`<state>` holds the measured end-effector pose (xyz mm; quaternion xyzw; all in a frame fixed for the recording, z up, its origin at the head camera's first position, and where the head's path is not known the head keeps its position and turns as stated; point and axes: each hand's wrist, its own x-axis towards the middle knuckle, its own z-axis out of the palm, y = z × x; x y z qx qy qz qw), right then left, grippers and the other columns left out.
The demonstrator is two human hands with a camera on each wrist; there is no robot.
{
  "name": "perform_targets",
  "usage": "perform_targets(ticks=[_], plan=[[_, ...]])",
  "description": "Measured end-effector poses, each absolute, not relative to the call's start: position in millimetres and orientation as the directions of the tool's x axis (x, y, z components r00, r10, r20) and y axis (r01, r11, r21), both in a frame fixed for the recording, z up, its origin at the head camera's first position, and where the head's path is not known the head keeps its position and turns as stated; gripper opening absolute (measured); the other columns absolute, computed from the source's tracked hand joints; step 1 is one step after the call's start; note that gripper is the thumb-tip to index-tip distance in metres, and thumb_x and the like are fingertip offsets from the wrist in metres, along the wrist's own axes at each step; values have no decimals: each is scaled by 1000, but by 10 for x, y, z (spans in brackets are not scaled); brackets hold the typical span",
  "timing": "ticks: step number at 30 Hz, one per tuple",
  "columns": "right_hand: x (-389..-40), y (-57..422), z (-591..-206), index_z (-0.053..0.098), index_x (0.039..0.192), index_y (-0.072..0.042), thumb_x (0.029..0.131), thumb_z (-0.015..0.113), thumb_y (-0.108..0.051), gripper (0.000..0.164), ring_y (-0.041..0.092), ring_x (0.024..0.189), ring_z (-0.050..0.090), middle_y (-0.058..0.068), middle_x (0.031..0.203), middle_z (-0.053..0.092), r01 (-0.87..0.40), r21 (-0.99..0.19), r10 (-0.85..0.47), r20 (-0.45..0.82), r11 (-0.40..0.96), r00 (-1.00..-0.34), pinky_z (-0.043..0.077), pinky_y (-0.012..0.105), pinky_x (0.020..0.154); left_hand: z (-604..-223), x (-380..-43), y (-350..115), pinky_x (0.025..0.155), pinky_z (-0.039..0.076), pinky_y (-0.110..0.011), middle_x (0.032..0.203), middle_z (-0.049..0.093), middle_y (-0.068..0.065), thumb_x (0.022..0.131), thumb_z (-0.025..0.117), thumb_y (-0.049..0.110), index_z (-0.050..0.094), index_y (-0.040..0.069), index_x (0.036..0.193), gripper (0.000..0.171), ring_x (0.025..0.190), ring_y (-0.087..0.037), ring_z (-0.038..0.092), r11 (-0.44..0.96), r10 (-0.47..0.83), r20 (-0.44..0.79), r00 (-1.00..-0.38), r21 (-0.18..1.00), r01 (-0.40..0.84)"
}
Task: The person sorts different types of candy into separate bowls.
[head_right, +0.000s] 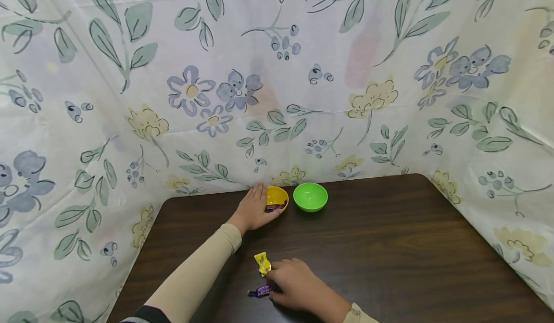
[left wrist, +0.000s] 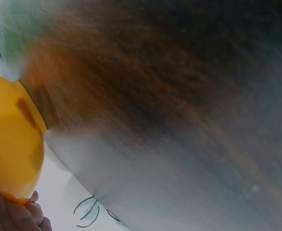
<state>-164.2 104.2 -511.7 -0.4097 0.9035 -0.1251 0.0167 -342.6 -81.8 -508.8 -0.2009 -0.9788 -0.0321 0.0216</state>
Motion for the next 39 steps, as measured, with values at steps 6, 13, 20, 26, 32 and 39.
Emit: perform_targets(ticks=[6, 13, 20, 26, 32, 39], plan=[[-1645, 1020, -5126, 73, 90, -32, 90, 83, -36, 11, -4, 78, 52, -22, 89, 59, -756, -242, -764, 80, 609, -641, 42, 21, 65, -5099, -3433, -818, 135, 20, -44, 175, 25, -21, 98, 34, 80, 24, -3, 167, 109, 164, -34, 23, 916, 393, 56, -918, 68, 396], [-1621, 1012, -5082, 72, 90, -31, 92, 82, -34, 11, -4, 78, 51, -22, 88, 59, -786, -242, -788, 114, 568, -605, 44, 19, 66, -5105, -3425, -833, 135, 18, -44, 176, 23, -21, 98, 33, 81, 23, -3, 167, 110, 165, -33, 21, 918, 390, 41, -920, 59, 392], [-1593, 1054, -5016, 71, 90, -30, 92, 83, -31, 12, -6, 79, 50, -21, 89, 59, -777, -284, -779, 136, 562, -613, 46, 18, 68, -5088, -3417, -840, 134, 21, -45, 174, 26, -22, 98, 36, 80, 25, -4, 166, 110, 164, -35, 25, 913, 396, 67, -916, 77, 401], [-1605, 1115, -5001, 71, 91, -29, 92, 83, -29, 12, -6, 80, 52, -20, 90, 60, -770, -300, -765, 162, 564, -623, 49, 20, 69, -5109, -3438, -835, 134, 20, -45, 175, 25, -23, 98, 36, 80, 24, -4, 166, 110, 164, -35, 24, 912, 399, 63, -915, 82, 403], [-1642, 1211, -4981, 75, 98, -28, 93, 82, -29, 9, -6, 78, 50, -19, 89, 61, -737, -345, -736, 164, 581, -656, 49, 20, 69, -5134, -3447, -835, 134, 20, -46, 174, 26, -22, 98, 36, 80, 25, -4, 166, 109, 164, -35, 25, 912, 397, 71, -915, 84, 402], [-1686, 1336, -4948, 78, 103, -25, 94, 82, -27, 10, -5, 79, 52, -17, 94, 65, -683, -437, -691, 170, 586, -702, 51, 20, 72, -5072, -3404, -830, 134, 22, -47, 174, 26, -24, 98, 36, 79, 25, -5, 166, 109, 163, -37, 25, 911, 400, 67, -914, 83, 405]])
